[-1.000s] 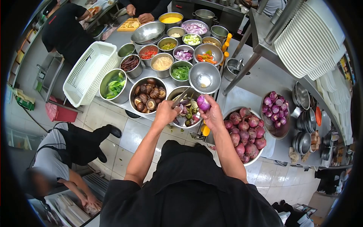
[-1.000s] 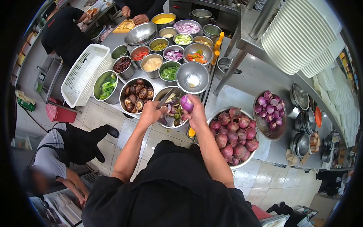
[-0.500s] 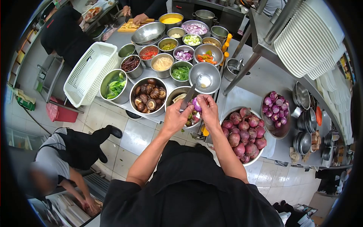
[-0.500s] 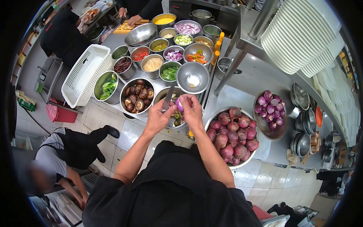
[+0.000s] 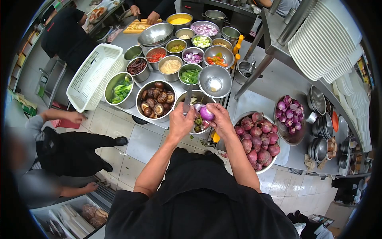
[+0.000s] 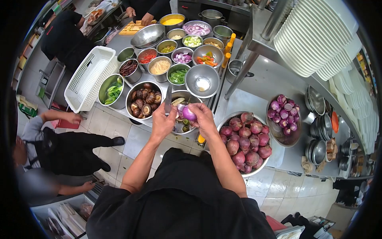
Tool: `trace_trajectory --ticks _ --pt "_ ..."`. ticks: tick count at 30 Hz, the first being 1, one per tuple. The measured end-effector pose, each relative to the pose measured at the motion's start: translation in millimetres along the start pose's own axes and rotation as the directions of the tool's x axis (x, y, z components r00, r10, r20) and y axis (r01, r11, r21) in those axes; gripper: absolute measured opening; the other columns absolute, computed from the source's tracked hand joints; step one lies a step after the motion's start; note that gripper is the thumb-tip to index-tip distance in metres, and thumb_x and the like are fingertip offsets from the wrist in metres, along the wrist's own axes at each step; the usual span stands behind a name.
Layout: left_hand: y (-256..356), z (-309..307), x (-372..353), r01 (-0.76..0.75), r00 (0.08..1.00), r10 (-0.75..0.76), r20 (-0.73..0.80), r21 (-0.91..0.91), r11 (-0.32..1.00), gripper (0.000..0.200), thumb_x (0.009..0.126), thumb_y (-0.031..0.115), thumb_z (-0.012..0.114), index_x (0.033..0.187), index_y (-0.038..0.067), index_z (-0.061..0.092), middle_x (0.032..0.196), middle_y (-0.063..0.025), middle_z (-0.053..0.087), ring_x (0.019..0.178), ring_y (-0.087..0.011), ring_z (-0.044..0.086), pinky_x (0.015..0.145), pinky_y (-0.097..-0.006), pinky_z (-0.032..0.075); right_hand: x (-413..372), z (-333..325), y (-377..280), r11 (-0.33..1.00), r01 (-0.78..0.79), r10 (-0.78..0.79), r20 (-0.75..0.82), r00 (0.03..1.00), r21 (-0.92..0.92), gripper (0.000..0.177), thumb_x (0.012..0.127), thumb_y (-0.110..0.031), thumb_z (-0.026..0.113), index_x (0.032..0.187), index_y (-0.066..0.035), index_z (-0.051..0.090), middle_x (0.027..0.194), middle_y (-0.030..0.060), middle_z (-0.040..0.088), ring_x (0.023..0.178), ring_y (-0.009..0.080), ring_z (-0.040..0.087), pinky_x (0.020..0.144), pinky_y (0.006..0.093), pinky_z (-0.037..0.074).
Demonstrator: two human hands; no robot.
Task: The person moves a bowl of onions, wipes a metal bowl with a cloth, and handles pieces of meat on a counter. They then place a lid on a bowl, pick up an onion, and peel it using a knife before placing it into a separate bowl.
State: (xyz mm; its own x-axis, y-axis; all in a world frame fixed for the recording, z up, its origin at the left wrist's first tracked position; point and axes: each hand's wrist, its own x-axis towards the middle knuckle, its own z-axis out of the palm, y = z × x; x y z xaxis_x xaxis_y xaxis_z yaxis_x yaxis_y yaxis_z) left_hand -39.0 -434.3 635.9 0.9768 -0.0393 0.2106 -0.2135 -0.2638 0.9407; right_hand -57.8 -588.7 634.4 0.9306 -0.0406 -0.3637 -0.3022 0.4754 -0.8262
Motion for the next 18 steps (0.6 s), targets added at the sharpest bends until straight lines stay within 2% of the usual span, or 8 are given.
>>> trace_trajectory --ticks 1,3,7,9,10,12,15,18 --pt "-1.6 -2.3 1.1 0.001 1.0 -0.001 -0.002 0.0 1.0 0.014 0.083 0.01 0.058 0.084 -0.004 0.058 0.065 -0.0144 0.063 0.058 -0.0194 0.062 0.054 -0.032 0.046 -0.2 -2.6 -1.5 0.998 -0.045 0.043 0.055 0.998 0.051 0.024 0.086 -0.024 0.06 0.098 -0.005 0.052 0.075 0.0023 0.055 0.05 0.008 0.048 0.037 0.0182 0.028" --pt "-6.8 -7.6 3.7 0.065 0.998 -0.066 0.016 0.039 0.997 0.015 0.087 0.012 0.056 0.081 -0.002 0.059 0.067 -0.0058 0.063 0.059 -0.0095 0.055 0.057 -0.0264 0.045 -1.6 -6.9 -7.6 0.993 -0.065 0.054 0.1 0.994 0.101 0.022 0.085 -0.024 0.059 0.098 -0.006 0.054 0.075 0.0013 0.056 0.052 0.0073 0.049 0.038 0.0174 0.027" --pt "-17.7 -10.1 5.6 0.071 0.997 -0.073 0.015 0.11 0.991 0.016 0.087 0.012 0.055 0.079 -0.002 0.058 0.066 -0.0058 0.063 0.06 -0.0092 0.057 0.056 -0.027 0.045 -2.6 -8.6 -14.8 0.974 -0.114 0.082 0.166 0.983 0.197 0.024 0.088 -0.023 0.051 0.102 -0.003 0.055 0.077 0.004 0.056 0.052 0.0096 0.049 0.038 0.0188 0.028" --pt "-32.6 -7.8 6.2 0.147 0.988 -0.151 0.022 0.134 0.98 0.017 0.084 0.012 0.058 0.082 -0.004 0.059 0.067 -0.0118 0.064 0.061 -0.0186 0.062 0.058 -0.0319 0.048 -1.8 -10.3 -15.4 0.966 -0.129 0.087 0.185 0.979 0.226 0.024 0.089 -0.021 0.049 0.102 -0.002 0.054 0.077 0.0056 0.055 0.051 0.011 0.049 0.038 0.0198 0.029" --pt "-26.1 -8.7 6.9 0.146 0.988 -0.151 0.024 0.134 0.98 0.017 0.084 0.012 0.058 0.082 -0.004 0.059 0.067 -0.0118 0.064 0.061 -0.0186 0.062 0.058 -0.0319 0.048 -0.2 -12.3 -14.2 0.955 -0.147 0.089 0.227 0.97 0.256 0.024 0.089 -0.021 0.048 0.102 -0.002 0.054 0.077 0.0063 0.055 0.052 0.0114 0.049 0.038 0.0198 0.029" --pt "-10.9 -12.1 8.5 0.105 0.987 -0.144 0.069 0.4 0.911 0.022 0.076 0.014 0.06 0.083 -0.007 0.056 0.068 -0.0265 0.059 0.065 -0.0398 0.061 0.061 -0.0453 0.047 1.3 -13.4 -12.9 0.944 -0.168 0.089 0.271 0.959 0.285 0.025 0.089 -0.021 0.047 0.103 -0.001 0.055 0.078 0.007 0.055 0.052 0.0118 0.049 0.038 0.0197 0.029" --pt "-29.0 -9.3 7.7 0.081 0.982 -0.148 0.116 0.45 0.889 0.023 0.076 0.014 0.06 0.084 -0.007 0.055 0.072 -0.0302 0.058 0.072 -0.0452 0.059 0.066 -0.0496 0.045 2.6 -13.1 -11.5 0.913 -0.208 0.108 0.284 0.953 0.351 0.025 0.089 -0.018 0.045 0.104 -0.001 0.054 0.078 0.0078 0.055 0.052 0.0126 0.048 0.038 0.0196 0.031" --pt "-28.6 -10.7 6.7 0.091 0.979 -0.164 0.123 0.452 0.887 0.025 0.076 0.016 0.061 0.084 -0.007 0.054 0.073 -0.0315 0.058 0.073 -0.0457 0.059 0.067 -0.0502 0.045 2.1 -12.1 -8.0 0.916 -0.168 0.107 0.181 0.978 0.366 0.026 0.09 -0.022 0.045 0.104 -0.001 0.054 0.079 0.0081 0.054 0.053 0.0143 0.049 0.038 0.0198 0.032"
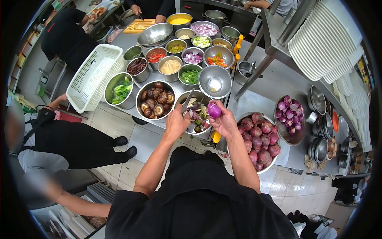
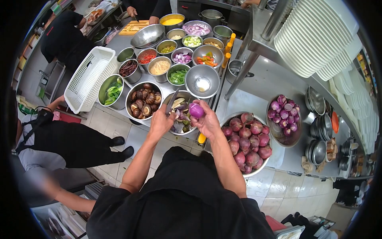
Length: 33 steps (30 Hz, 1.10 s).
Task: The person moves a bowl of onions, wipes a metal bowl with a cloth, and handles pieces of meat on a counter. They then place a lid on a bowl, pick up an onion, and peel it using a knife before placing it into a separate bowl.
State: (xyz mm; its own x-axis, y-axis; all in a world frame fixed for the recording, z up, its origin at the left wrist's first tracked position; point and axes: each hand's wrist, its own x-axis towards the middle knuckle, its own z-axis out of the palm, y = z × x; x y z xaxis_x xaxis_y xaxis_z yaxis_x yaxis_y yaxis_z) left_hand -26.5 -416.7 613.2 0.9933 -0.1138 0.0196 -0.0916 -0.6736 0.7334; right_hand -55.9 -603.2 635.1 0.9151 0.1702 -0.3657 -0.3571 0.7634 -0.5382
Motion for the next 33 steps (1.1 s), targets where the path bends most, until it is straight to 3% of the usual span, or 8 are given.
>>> trace_trajectory --ticks 7,10,12,16,21,25,28,33 --pt "13.7 -10.2 -1.2 0.066 0.998 -0.064 0.03 -0.058 0.996 0.033 0.08 0.024 0.061 0.09 -0.007 0.056 0.076 -0.0282 0.061 0.075 -0.0437 0.06 0.068 -0.0468 0.046 1.3 3.5 -3.1 1.0 -0.018 0.017 0.035 0.999 0.025 0.04 0.093 -0.042 0.043 0.099 -0.004 0.051 0.08 0.0107 0.057 0.053 0.0173 0.051 0.035 0.0202 0.032" --pt "12.4 -11.3 -1.9 0.051 0.998 -0.041 0.045 -0.253 0.966 0.036 0.083 0.029 0.06 0.092 -0.005 0.058 0.078 -0.0252 0.062 0.074 -0.0392 0.062 0.068 -0.0424 0.046 0.7 4.3 -2.8 0.999 -0.017 0.015 0.056 0.998 0.033 0.042 0.092 -0.045 0.044 0.095 -0.004 0.053 0.079 0.0121 0.059 0.05 0.0171 0.05 0.034 0.02 0.031" --pt "17.1 -17.3 -4.3 0.026 0.997 -0.001 0.083 -0.298 0.954 0.038 0.086 0.032 0.059 0.083 -0.005 0.058 0.066 -0.0098 0.059 0.062 -0.0119 0.052 0.056 -0.0301 0.042 1.6 4.4 -2.8 0.999 -0.009 0.007 0.043 0.999 0.041 0.042 0.091 -0.045 0.045 0.094 -0.004 0.054 0.078 0.0127 0.06 0.047 0.0169 0.049 0.033 0.0198 0.03" --pt "20.4 -21.9 -7.0 0.119 0.979 -0.059 0.195 -0.31 0.943 0.041 0.086 0.036 0.058 0.089 -0.005 0.06 0.074 -0.017 0.063 0.065 -0.0217 0.057 0.063 -0.0347 0.044 7.1 -6.0 -1.3 0.987 -0.071 0.05 0.143 0.988 0.141 0.047 0.094 -0.046 0.037 0.1 -0.002 0.053 0.081 0.0163 0.059 0.047 0.0146 0.05 0.031 0.0178 0.032" --pt "26.1 -24.2 -10.3 0.195 0.948 -0.059 0.312 -0.424 0.884 0.042 0.087 0.039 0.057 0.094 -0.003 0.063 0.071 -0.0075 0.061 0.064 -0.011 0.05 0.06 -0.0292 0.042 3.2 2.0 -3.9 0.994 -0.076 0.062 0.16 0.985 0.084 0.046 0.093 -0.047 0.04 0.096 -0.004 0.054 0.073 0.0145 0.059 0.041 0.014 0.045 0.03 0.0189 0.026" --pt "25.1 -23.7 -11.4 0.124 0.95 0.041 0.31 -0.492 0.862 0.04 0.088 0.04 0.057 0.092 0.0 0.064 0.07 0.0012 0.057 0.063 -0.0046 0.046 0.056 -0.0219 0.037 -0.6 9.8 -5.4 1.0 -0.01 0.01 0.186 0.982 0.0 0.043 0.094 -0.044 0.04 0.099 -0.004 0.054 0.069 0.0117 0.058 0.038 0.0114 0.042 0.03 0.0176 0.026" --pt "33.0 -32.1 -13.2 0.175 0.923 0.024 0.383 -0.474 0.863 0.041 0.086 0.04 0.06 0.091 0.0 0.066 0.072 0.0013 0.059 0.064 -0.005 0.047 0.058 -0.0216 0.038 -3.7 11.5 -6.6 0.999 0.013 -0.004 0.182 0.983 -0.05 0.041 0.094 -0.043 0.042 0.099 -0.004 0.054 0.066 0.0085 0.056 0.037 0.0094 0.041 0.03 0.017 0.027" --pt "53.3 -43.9 -19.4 0.012 0.928 0.083 0.363 -0.251 0.968 0.038 0.079 0.04 0.069 0.083 0.002 0.068 0.06 0.0005 0.057 0.056 -0.0058 0.048 0.052 -0.0247 0.041 -11.3 21.3 -8.6 0.98 0.052 -0.043 0.05 0.998 -0.193 0.037 0.092 -0.041 0.047 0.095 -0.005 0.055 0.062 0.003 0.055 0.036 0.0061 0.039 0.03 0.017 0.026"
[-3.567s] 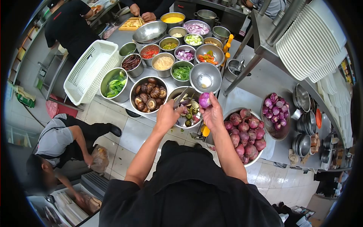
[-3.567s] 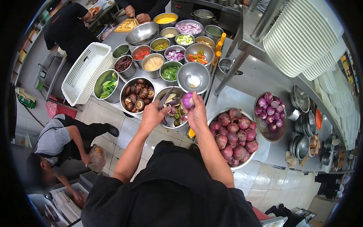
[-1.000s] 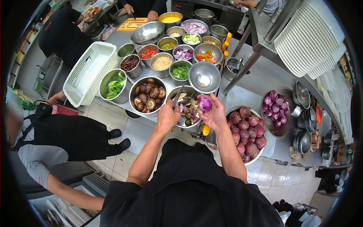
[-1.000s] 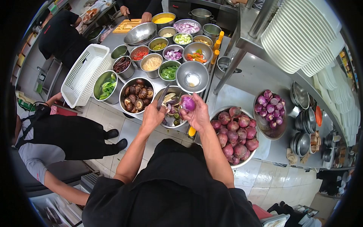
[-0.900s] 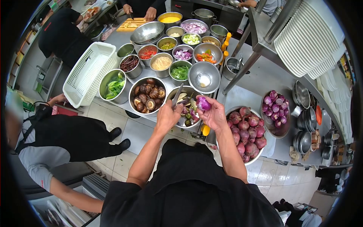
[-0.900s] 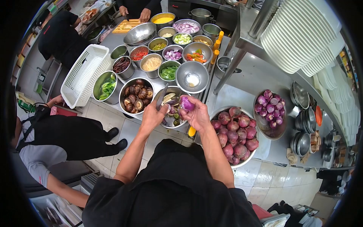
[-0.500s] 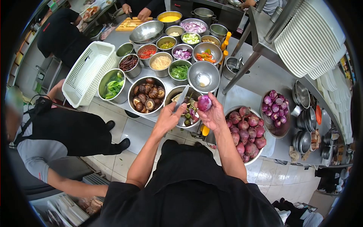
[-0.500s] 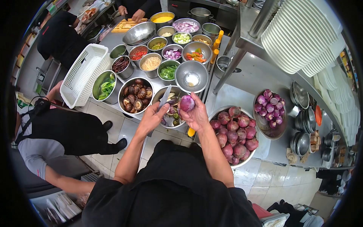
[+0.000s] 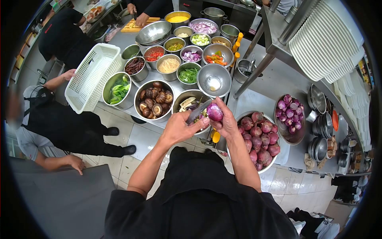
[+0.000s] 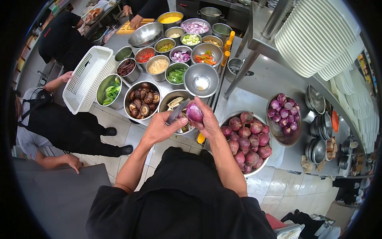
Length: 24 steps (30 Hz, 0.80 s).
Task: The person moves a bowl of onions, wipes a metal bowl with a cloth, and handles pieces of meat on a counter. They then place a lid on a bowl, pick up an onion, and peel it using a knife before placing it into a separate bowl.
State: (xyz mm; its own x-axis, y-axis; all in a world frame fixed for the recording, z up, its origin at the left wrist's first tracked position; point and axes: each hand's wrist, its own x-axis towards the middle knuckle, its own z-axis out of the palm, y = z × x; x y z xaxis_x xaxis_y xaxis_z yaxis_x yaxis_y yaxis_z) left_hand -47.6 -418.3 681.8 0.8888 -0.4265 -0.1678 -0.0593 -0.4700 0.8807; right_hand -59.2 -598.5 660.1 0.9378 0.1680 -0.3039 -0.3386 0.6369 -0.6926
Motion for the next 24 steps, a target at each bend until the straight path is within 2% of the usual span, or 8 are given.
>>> trace_trajectory --ticks 2,9,11,15,17,18,20,24 --pt "-0.4 2.6 0.8 -0.008 1.0 0.008 -0.01 0.04 0.999 0.039 0.077 0.041 0.07 0.082 0.002 0.069 0.058 -0.0002 0.057 0.053 -0.0062 0.048 0.05 -0.0253 0.04 1.9 -1.9 2.8 1.0 0.003 -0.003 -0.032 0.999 -0.021 0.034 0.089 -0.041 0.051 0.089 -0.008 0.058 0.064 0.0003 0.056 0.038 0.0047 0.041 0.03 0.0162 0.025" --pt "0.5 3.4 1.6 -0.016 0.999 0.023 -0.035 0.188 0.982 0.045 0.071 0.049 0.072 0.078 0.004 0.069 0.052 -0.0024 0.054 0.048 -0.0101 0.048 0.048 -0.0273 0.04 1.1 8.5 2.6 0.99 0.015 -0.03 -0.104 0.994 -0.143 0.034 0.088 -0.04 0.052 0.084 -0.007 0.059 0.066 -0.0003 0.058 0.041 0.0028 0.044 0.03 0.0161 0.022" --pt "1.3 2.9 1.1 -0.015 0.999 0.023 -0.04 0.196 0.98 0.047 0.07 0.05 0.073 0.076 0.003 0.068 0.051 -0.0028 0.053 0.048 -0.0108 0.048 0.048 -0.0275 0.04 -0.2 12.4 0.5 0.97 0.023 -0.053 -0.117 0.992 -0.241 0.033 0.088 -0.038 0.051 0.082 -0.007 0.06 0.064 -0.0017 0.057 0.041 0.0022 0.044 0.031 0.016 0.023" --pt "1.0 2.1 0.9 -0.024 0.998 0.037 -0.056 0.211 0.977 0.051 0.068 0.052 0.073 0.07 0.001 0.065 0.05 -0.0034 0.052 0.046 -0.0117 0.047 0.047 -0.0282 0.04 -0.5 18.3 -0.9 0.96 0.046 -0.084 -0.129 0.988 -0.275 0.032 0.087 -0.037 0.051 0.08 -0.007 0.061 0.063 -0.0029 0.056 0.041 0.0016 0.043 0.03 0.0164 0.021" --pt "-0.2 1.4 1.1 -0.021 0.998 0.034 -0.06 0.212 0.977 0.052 0.068 0.053 0.073 0.069 0.001 0.064 0.049 -0.0037 0.051 0.046 -0.0121 0.047 0.047 -0.0285 0.04 0.7 17.6 -1.9 0.944 0.039 -0.081 -0.115 0.99 -0.327 0.031 0.087 -0.034 0.052 0.081 -0.005 0.061 0.065 -0.0018 0.057 0.047 0.0027 0.047 0.036 0.0171 0.029" --pt "-1.0 0.8 1.6 -0.019 0.997 0.033 -0.065 0.214 0.977 0.053 0.068 0.053 0.073 0.069 0.001 0.064 0.049 -0.004 0.051 0.046 -0.0125 0.047 0.046 -0.0289 0.04 3.0 16.4 0.0 0.944 0.038 -0.08 -0.115 0.99 -0.327 0.031 0.087 -0.034 0.052 0.081 -0.005 0.061 0.065 -0.0018 0.057 0.047 0.0027 0.047 0.036 0.0171 0.029" --pt "-2.6 0.2 2.2 -0.024 0.997 0.039 -0.064 0.219 0.975 0.053 0.067 0.054 0.073 0.069 0.001 0.064 0.049 -0.0042 0.051 0.045 -0.0127 0.047 0.046 -0.0291 0.04 8.0 12.5 5.9 0.944 0.109 -0.144 -0.091 0.985 -0.311 0.029 0.086 -0.03 0.053 0.082 -0.003 0.062 0.068 0.0003 0.058 0.055 0.0056 0.052 0.046 0.0185 0.038" --pt "-2.3 -1.6 4.2 -0.013 1.0 0.016 -0.012 0.204 0.979 0.054 0.07 0.054 0.071 0.069 0.001 0.065 0.049 -0.0049 0.051 0.045 -0.0141 0.047 0.046 -0.0298 0.039 10.9 8.8 9.0 0.936 0.095 -0.119 -0.05 0.992 -0.338 0.029 0.086 -0.028 0.054 0.082 -0.001 0.062 0.069 0.002 0.059 0.062 0.0081 0.055 0.054 0.0195 0.042"
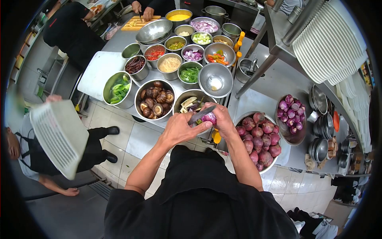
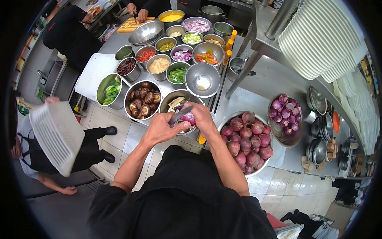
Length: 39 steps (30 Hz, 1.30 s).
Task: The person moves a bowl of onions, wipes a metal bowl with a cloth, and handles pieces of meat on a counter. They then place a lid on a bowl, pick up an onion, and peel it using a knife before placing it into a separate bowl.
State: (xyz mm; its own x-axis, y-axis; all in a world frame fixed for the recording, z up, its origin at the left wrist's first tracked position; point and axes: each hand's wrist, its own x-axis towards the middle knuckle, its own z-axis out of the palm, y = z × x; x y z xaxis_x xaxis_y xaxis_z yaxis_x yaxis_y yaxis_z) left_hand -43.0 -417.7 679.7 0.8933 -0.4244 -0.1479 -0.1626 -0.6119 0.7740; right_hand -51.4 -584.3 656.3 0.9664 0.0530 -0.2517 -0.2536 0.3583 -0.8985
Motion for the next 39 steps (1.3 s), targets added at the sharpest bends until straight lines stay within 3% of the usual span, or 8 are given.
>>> trace_trajectory --ticks 16,20,23,25,28,33,35,39 --pt "-16.5 15.7 8.8 -0.088 0.995 0.097 0.02 -0.286 0.954 0.054 0.088 0.047 0.054 0.065 -0.002 0.059 0.048 -0.0012 0.037 0.051 -0.0072 0.033 0.043 -0.0294 0.031 6.7 -0.2 15.8 0.997 0.036 -0.041 -0.072 0.997 -0.067 0.029 0.086 -0.027 0.056 0.087 0.001 0.062 0.071 0.0037 0.06 0.058 0.0098 0.055 0.046 0.0232 0.045" --pt "-18.5 26.9 10.1 -0.169 0.973 0.143 -0.18 -0.141 0.975 0.049 0.087 0.045 0.056 0.07 -0.001 0.062 0.046 -0.0081 0.045 0.044 -0.0146 0.045 0.043 -0.0324 0.037 1.4 10.8 0.0 0.979 -0.165 0.19 -0.228 0.955 0.122 0.031 0.086 -0.031 0.058 0.087 0.0 0.062 0.071 0.0043 0.06 0.056 0.0114 0.055 0.044 0.0255 0.044" --pt "-12.6 35.3 5.5 -0.277 0.93 0.265 -0.255 -0.011 0.961 0.044 0.085 0.043 0.06 0.075 0.0 0.065 0.049 -0.0135 0.052 0.044 -0.0239 0.054 0.044 -0.0346 0.041 11.9 3.3 8.8 0.964 -0.189 0.233 -0.258 0.937 0.184 0.033 0.087 -0.034 0.056 0.083 -0.002 0.061 0.069 0.0033 0.058 0.056 0.0111 0.054 0.046 0.0252 0.042" --pt "-8.5 41.4 1.3 -0.342 0.903 0.34 -0.261 0.04 0.939 0.041 0.084 0.041 0.061 0.078 0.001 0.066 0.051 -0.0156 0.054 0.046 -0.0284 0.057 0.045 -0.0355 0.043 19.3 10.8 14.3 0.966 -0.041 0.145 -0.404 0.903 0.255 0.037 0.088 -0.041 0.053 0.079 -0.005 0.058 0.061 0.0024 0.054 0.044 0.0095 0.046 0.036 0.0243 0.033" --pt "-4.9 47.7 -6.2 -0.358 0.917 0.354 -0.186 0.012 0.934 0.047 0.082 0.045 0.061 0.073 -0.001 0.063 0.052 -0.0175 0.055 0.05 -0.0335 0.058 0.047 -0.0394 0.045 17.4 -9.3 3.4 0.922 -0.278 0.299 -0.037 0.954 0.27 0.044 0.089 -0.049 0.048 0.08 -0.007 0.054 0.058 0.0043 0.052 0.036 0.009 0.039 0.032 0.0207 0.027" --pt "-15.9 30.6 -4.6 -0.26 0.923 0.214 -0.32 -0.109 0.96 0.045 0.083 0.042 0.061 0.069 -0.001 0.06 0.053 -0.0187 0.055 0.053 -0.0358 0.059 0.05 -0.0419 0.046 21.8 -25.7 5.2 0.816 -0.248 0.337 -0.081 0.938 0.522 0.044 0.087 -0.048 0.047 0.084 -0.005 0.055 0.058 0.0059 0.052 0.038 0.0101 0.04 0.032 0.018 0.029" --pt "-23.0 17.8 0.7 0.05 0.974 -0.046 -0.22 0.016 0.999 0.042 0.083 0.038 0.061 0.071 -0.002 0.059 0.057 -0.0217 0.057 0.058 -0.0376 0.06 0.054 -0.0442 0.046 21.1 -36.0 7.1 0.762 -0.259 0.259 0.087 0.962 0.593 0.035 0.089 -0.039 0.043 0.083 -0.006 0.053 0.064 0.0104 0.054 0.04 0.0118 0.041 0.031 0.0203 0.028" --pt "-49.8 18.5 11.7 0.081 0.969 -0.01 -0.245 0.28 0.957 0.039 0.08 0.035 0.065 0.08 -0.003 0.06 0.062 -0.0206 0.059 0.061 -0.0358 0.062 0.056 -0.0435 0.045 17.0 -37.8 4.4 0.646 -0.303 0.297 0.135 0.945 0.7 0.034 0.086 -0.035 0.043 0.082 -0.003 0.054 0.068 0.0125 0.053 0.039 0.0125 0.04 0.031 0.0203 0.029"
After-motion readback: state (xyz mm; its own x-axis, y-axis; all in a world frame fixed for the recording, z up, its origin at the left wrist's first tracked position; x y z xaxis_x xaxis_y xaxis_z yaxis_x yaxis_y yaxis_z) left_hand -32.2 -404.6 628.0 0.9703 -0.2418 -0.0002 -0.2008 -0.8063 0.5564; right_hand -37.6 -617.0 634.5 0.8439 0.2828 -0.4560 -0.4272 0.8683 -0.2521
